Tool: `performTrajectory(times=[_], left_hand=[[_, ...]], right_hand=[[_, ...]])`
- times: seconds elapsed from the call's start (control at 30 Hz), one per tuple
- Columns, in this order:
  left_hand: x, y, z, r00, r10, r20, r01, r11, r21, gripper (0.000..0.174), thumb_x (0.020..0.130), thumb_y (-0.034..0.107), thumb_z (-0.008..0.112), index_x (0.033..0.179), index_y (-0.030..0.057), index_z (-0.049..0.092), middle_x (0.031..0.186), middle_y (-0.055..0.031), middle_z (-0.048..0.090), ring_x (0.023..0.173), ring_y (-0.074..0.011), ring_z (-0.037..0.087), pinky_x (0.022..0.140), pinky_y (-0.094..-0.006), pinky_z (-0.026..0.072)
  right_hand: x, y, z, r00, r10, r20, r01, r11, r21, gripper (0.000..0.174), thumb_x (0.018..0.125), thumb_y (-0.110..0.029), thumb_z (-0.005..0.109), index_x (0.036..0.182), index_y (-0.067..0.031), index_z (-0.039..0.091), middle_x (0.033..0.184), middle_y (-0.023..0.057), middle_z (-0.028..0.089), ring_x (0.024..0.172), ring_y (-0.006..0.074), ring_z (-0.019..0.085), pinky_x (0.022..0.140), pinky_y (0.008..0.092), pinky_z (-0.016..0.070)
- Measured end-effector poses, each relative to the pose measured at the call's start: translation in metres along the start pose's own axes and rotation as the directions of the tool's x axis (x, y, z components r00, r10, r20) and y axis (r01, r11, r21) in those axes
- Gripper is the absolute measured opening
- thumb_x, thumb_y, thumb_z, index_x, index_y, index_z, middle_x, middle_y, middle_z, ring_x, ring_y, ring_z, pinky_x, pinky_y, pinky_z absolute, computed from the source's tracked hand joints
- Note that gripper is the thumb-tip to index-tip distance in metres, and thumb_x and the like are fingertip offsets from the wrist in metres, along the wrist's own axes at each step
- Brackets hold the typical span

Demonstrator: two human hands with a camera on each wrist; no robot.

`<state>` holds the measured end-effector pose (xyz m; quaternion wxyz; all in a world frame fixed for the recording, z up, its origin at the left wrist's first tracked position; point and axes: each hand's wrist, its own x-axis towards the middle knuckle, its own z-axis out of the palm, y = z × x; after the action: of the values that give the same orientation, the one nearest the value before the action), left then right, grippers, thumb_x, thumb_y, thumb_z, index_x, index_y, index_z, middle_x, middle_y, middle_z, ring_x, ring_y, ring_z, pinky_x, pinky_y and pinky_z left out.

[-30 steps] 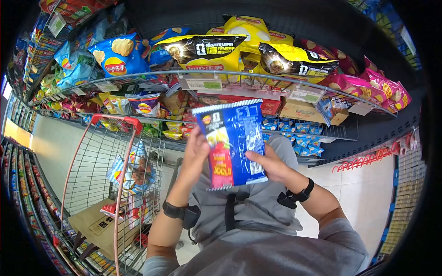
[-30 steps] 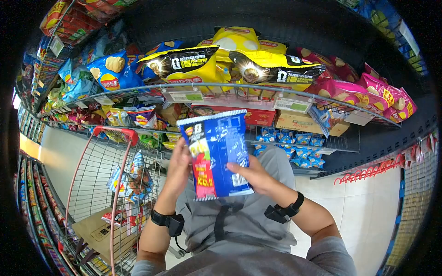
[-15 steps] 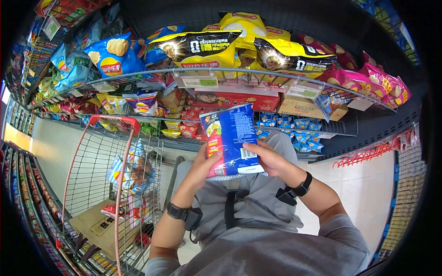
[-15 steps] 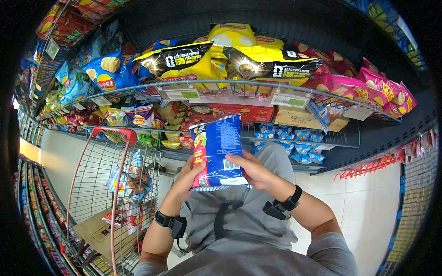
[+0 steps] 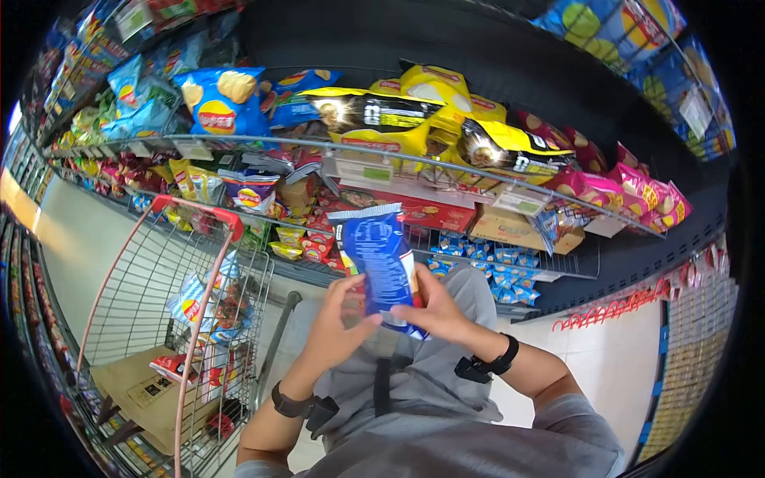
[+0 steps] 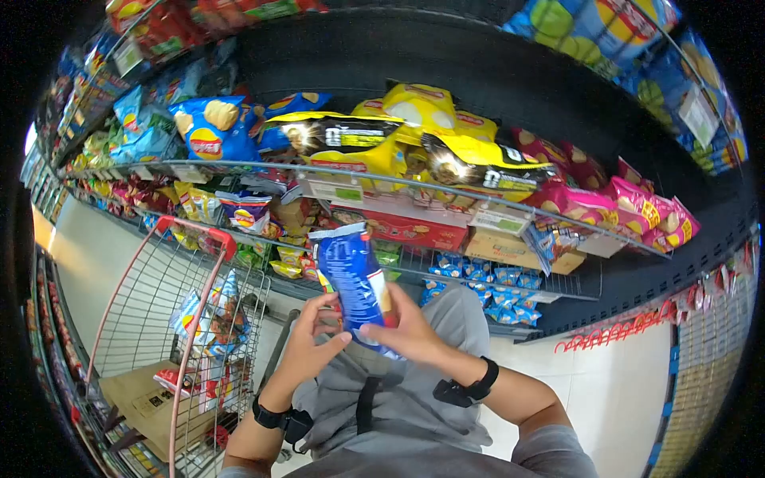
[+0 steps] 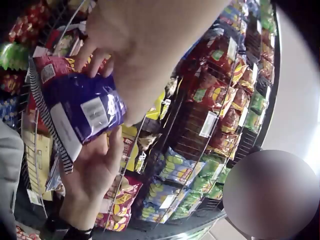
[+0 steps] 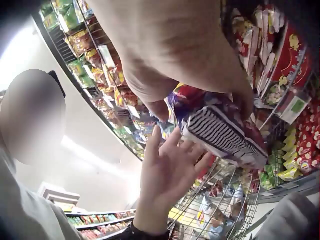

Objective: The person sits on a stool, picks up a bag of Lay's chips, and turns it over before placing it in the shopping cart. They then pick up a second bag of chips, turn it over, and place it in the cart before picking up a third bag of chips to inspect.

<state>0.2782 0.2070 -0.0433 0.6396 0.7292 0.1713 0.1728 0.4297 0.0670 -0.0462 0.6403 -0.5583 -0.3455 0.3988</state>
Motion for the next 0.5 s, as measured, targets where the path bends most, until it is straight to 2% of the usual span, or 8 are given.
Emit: performTrajectory(times=[0.03, 0.13, 0.17, 0.23, 0.27, 0.37, 0.4, 0.5], left_hand=[[-0.005, 0.007, -0.005, 0.998, 0.024, -0.06, -0.027, 0.999, -0.045, 0.077, 0.071, 0.017, 0.078, 0.136, 0.0055, 0.037, 0.127, -0.0115, 0.044, 0.112, -0.0213, 0.052, 0.087, -0.0327, 0.0457], [-0.023, 0.014, -0.027, 0.97, 0.074, -0.232, -0.117, 0.977, -0.178, 0.092, 0.067, 0.021, 0.082, 0.138, 0.0013, 0.027, 0.131, -0.016, 0.043, 0.116, -0.0207, 0.05, 0.09, -0.0363, 0.0462], [-0.031, 0.003, -0.039, 0.955, 0.045, -0.295, -0.079, 0.991, -0.106, 0.085, 0.068, 0.02, 0.082, 0.134, 0.0005, 0.032, 0.123, -0.0143, 0.051, 0.113, -0.0209, 0.053, 0.091, -0.0364, 0.0461], [-0.043, -0.003, -0.056, 0.898, -0.068, -0.434, -0.007, 0.986, -0.168, 0.076, 0.069, 0.015, 0.081, 0.128, 0.0001, 0.036, 0.115, -0.0125, 0.057, 0.106, -0.0199, 0.057, 0.089, -0.0333, 0.0473], [-0.05, -0.002, -0.064, 0.864, -0.042, -0.502, -0.049, 0.985, -0.167, 0.073, 0.069, 0.013, 0.081, 0.126, 0.0001, 0.037, 0.114, -0.0125, 0.057, 0.104, -0.0193, 0.058, 0.088, -0.0327, 0.0478], [-0.08, 0.0, -0.092, 0.749, 0.028, -0.662, -0.122, 0.988, -0.097, 0.066, 0.07, 0.008, 0.079, 0.122, -0.0003, 0.04, 0.113, -0.0125, 0.058, 0.1, -0.0182, 0.059, 0.086, -0.0314, 0.049], [-0.094, -0.001, -0.101, 0.719, 0.049, -0.693, -0.111, 0.993, -0.045, 0.066, 0.07, 0.007, 0.079, 0.122, -0.0004, 0.04, 0.113, -0.0126, 0.058, 0.1, -0.0182, 0.059, 0.085, -0.0316, 0.0493], [-0.134, 0.022, -0.122, 0.631, 0.059, -0.773, -0.077, 0.997, 0.013, 0.065, 0.068, 0.006, 0.08, 0.12, -0.0014, 0.043, 0.114, -0.0117, 0.057, 0.101, -0.0182, 0.059, 0.087, -0.0315, 0.0483]], right_hand=[[0.002, 0.003, 0.006, 0.995, -0.069, 0.074, 0.07, 0.997, -0.024, 0.078, 0.077, -0.014, 0.075, 0.14, -0.0035, 0.03, 0.131, 0.0097, 0.046, 0.12, 0.0171, 0.045, 0.1, 0.0342, 0.0399], [0.002, -0.03, 0.03, 0.962, -0.042, 0.271, 0.098, 0.976, -0.195, 0.083, 0.077, -0.014, 0.075, 0.145, -0.0093, 0.026, 0.139, 0.0092, 0.04, 0.125, 0.0221, 0.044, 0.101, 0.0397, 0.0402], [0.006, -0.035, 0.039, 0.932, 0.001, 0.363, 0.067, 0.982, -0.176, 0.082, 0.078, -0.012, 0.074, 0.144, -0.0092, 0.026, 0.14, 0.0082, 0.038, 0.125, 0.0221, 0.044, 0.1, 0.0388, 0.0398], [0.017, -0.041, 0.061, 0.84, 0.078, 0.537, 0.005, 0.988, -0.152, 0.079, 0.08, -0.01, 0.072, 0.144, -0.009, 0.026, 0.142, 0.0062, 0.036, 0.127, 0.0221, 0.044, 0.099, 0.0368, 0.0391], [0.026, -0.039, 0.072, 0.843, 0.049, 0.536, 0.06, 0.981, -0.184, 0.069, 0.079, -0.005, 0.071, 0.137, -0.0072, 0.035, 0.136, 0.0077, 0.042, 0.117, 0.0202, 0.052, 0.093, 0.0331, 0.0444], [0.061, -0.002, 0.097, 0.912, 0.044, 0.409, -0.012, 0.997, -0.082, 0.065, 0.079, -0.006, 0.072, 0.134, -0.0082, 0.038, 0.126, 0.0106, 0.047, 0.097, 0.0148, 0.06, 0.078, 0.0283, 0.0503], [0.07, -0.005, 0.112, 0.931, -0.02, 0.365, 0.06, 0.993, -0.099, 0.063, 0.078, -0.006, 0.072, 0.132, -0.0072, 0.038, 0.115, 0.0104, 0.052, 0.084, 0.0126, 0.061, 0.07, 0.0242, 0.0506], [0.091, -0.024, 0.16, 0.883, -0.076, 0.464, 0.16, 0.976, -0.145, 0.061, 0.079, -0.005, 0.072, 0.13, -0.0051, 0.039, 0.108, 0.0081, 0.056, 0.084, 0.0116, 0.06, 0.068, 0.0235, 0.0504]])
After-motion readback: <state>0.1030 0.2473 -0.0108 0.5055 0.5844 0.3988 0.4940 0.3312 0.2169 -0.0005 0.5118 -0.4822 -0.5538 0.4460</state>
